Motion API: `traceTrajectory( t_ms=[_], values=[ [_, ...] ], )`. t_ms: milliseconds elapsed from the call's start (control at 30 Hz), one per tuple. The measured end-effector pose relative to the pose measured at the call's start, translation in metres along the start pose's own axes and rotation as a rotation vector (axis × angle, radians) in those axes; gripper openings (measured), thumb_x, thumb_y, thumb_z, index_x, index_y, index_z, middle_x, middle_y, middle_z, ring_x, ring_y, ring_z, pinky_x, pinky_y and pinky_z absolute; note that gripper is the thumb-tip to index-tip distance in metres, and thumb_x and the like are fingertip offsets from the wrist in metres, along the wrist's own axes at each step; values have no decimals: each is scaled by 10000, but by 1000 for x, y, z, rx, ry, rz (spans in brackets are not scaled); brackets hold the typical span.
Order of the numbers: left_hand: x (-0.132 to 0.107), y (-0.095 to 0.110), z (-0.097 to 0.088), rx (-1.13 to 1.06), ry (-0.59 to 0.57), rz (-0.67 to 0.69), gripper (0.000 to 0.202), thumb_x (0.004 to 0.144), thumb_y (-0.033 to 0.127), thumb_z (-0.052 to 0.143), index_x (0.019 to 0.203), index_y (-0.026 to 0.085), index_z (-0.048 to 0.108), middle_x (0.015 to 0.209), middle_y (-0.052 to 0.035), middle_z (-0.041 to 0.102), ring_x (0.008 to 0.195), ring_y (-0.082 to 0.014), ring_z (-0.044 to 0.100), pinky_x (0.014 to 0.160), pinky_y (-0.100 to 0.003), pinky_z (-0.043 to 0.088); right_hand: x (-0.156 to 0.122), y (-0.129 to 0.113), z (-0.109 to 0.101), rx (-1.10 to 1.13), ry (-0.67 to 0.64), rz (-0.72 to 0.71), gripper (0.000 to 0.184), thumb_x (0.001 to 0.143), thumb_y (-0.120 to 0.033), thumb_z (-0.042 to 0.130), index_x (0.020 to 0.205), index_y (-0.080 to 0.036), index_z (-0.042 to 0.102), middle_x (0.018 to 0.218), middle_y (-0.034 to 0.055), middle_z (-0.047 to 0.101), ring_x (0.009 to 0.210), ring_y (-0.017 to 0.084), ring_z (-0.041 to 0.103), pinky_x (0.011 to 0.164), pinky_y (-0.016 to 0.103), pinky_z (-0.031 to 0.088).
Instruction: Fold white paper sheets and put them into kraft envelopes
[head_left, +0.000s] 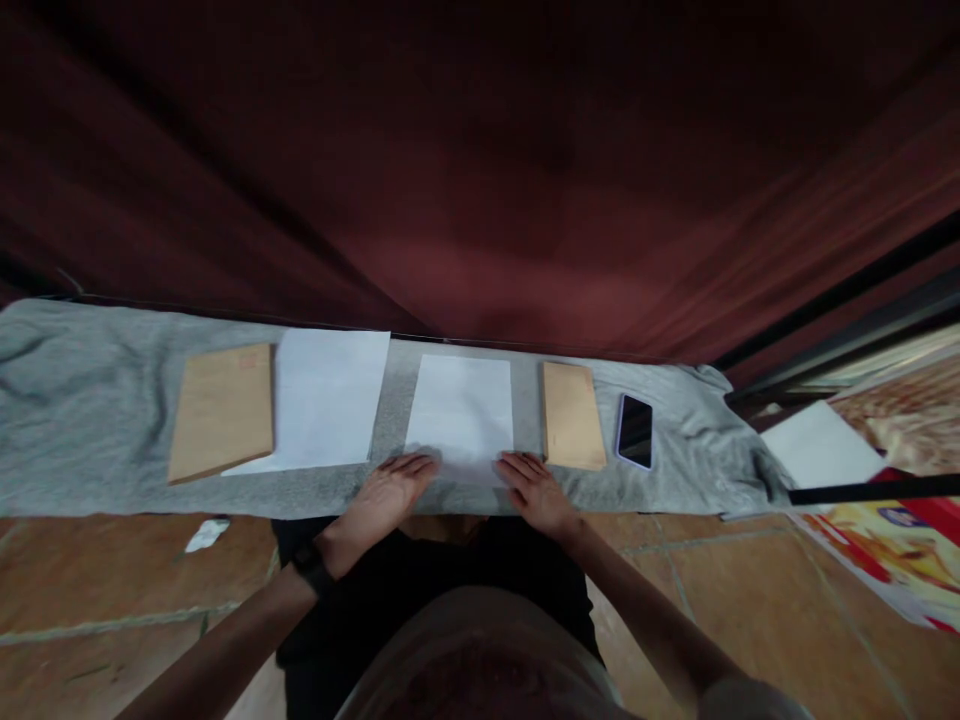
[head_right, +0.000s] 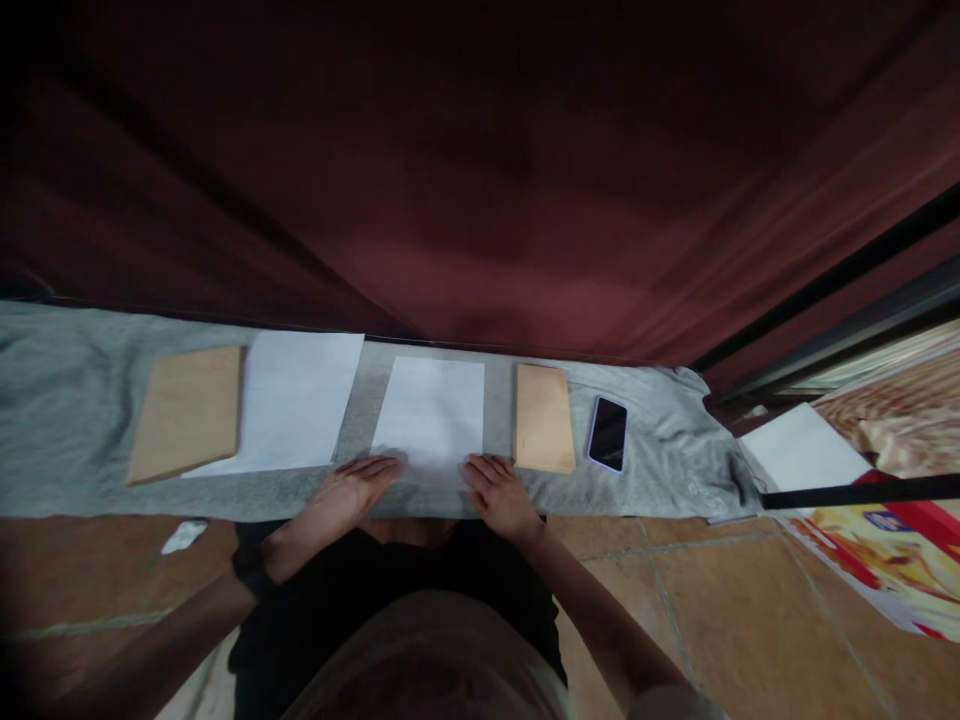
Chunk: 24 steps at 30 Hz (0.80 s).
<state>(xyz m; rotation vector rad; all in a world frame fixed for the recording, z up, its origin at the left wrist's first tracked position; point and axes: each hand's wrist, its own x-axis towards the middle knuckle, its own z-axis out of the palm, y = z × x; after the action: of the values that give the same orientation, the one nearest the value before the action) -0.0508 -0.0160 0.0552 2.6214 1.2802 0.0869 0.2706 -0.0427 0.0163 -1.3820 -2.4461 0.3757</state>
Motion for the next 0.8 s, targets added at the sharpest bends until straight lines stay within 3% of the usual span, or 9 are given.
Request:
traceTrajectory(
  t_ms=[100, 200, 367, 500, 567, 700, 800],
  values=[
    [-11, -2, 2, -166, 51, 10, 356, 1027, 219, 445, 1247, 270, 720, 1260, -38, 765, 1178, -222, 704, 1077, -400, 528, -4, 9, 4, 151, 31, 11, 619, 867, -7, 573, 1424, -267, 641, 1531, 52, 592, 1426, 205, 532, 1236, 444, 406],
    [-21, -11, 12, -369, 100, -21, 348, 1045, 378, 468, 1219, 266, 747, 1230, -48, 778, 1157, -231, 718, 1048, -392, 563, -5, 12, 9, 247, 53, 25, 635, 838, 29, 549, 1377, -281, 679, 1488, 47, 632, 1412, 204, 555, 1245, 483, 385],
    [-27, -39, 22, -687, 168, -186, 492, 941, 557, 607, 1298, 240, 723, 1327, -86, 739, 1191, -267, 713, 1013, -392, 597, 0, 9, 14, 407, 131, 79, 383, 974, -129, 552, 1277, -280, 730, 1312, 42, 749, 1286, 208, 661, 1221, 496, 411],
    [-17, -49, 22, -713, 261, -242, 448, 924, 596, 597, 1123, 244, 791, 1291, -82, 755, 1227, -268, 692, 1102, -429, 531, 4, 5, 16, 459, 227, 189, 298, 1044, -286, 505, 1176, -278, 772, 1206, 46, 789, 1192, 224, 708, 1144, 453, 495],
    [-8, -48, 22, -702, 324, -275, 433, 912, 605, 596, 1039, 244, 800, 1203, -76, 785, 1161, -262, 714, 1088, -420, 532, 7, 4, 17, 443, 271, 275, 300, 1042, -346, 509, 1130, -259, 783, 1151, 65, 799, 1137, 247, 725, 1057, 433, 554],
    [10, -44, 21, -752, 414, -434, 483, 873, 665, 585, 903, 220, 772, 946, -52, 807, 902, -237, 735, 874, -337, 591, 21, 0, 15, 439, 311, 425, 331, 1045, -409, 495, 1054, -222, 768, 1028, 77, 807, 961, 241, 755, 886, 351, 592],
    [23, -43, 17, -786, 446, -524, 492, 852, 679, 585, 835, 210, 733, 857, -32, 776, 822, -213, 697, 785, -291, 563, 38, -5, 9, 414, 287, 541, 346, 1066, -399, 458, 1034, -216, 751, 966, 61, 805, 892, 211, 754, 806, 274, 564]
  ],
)
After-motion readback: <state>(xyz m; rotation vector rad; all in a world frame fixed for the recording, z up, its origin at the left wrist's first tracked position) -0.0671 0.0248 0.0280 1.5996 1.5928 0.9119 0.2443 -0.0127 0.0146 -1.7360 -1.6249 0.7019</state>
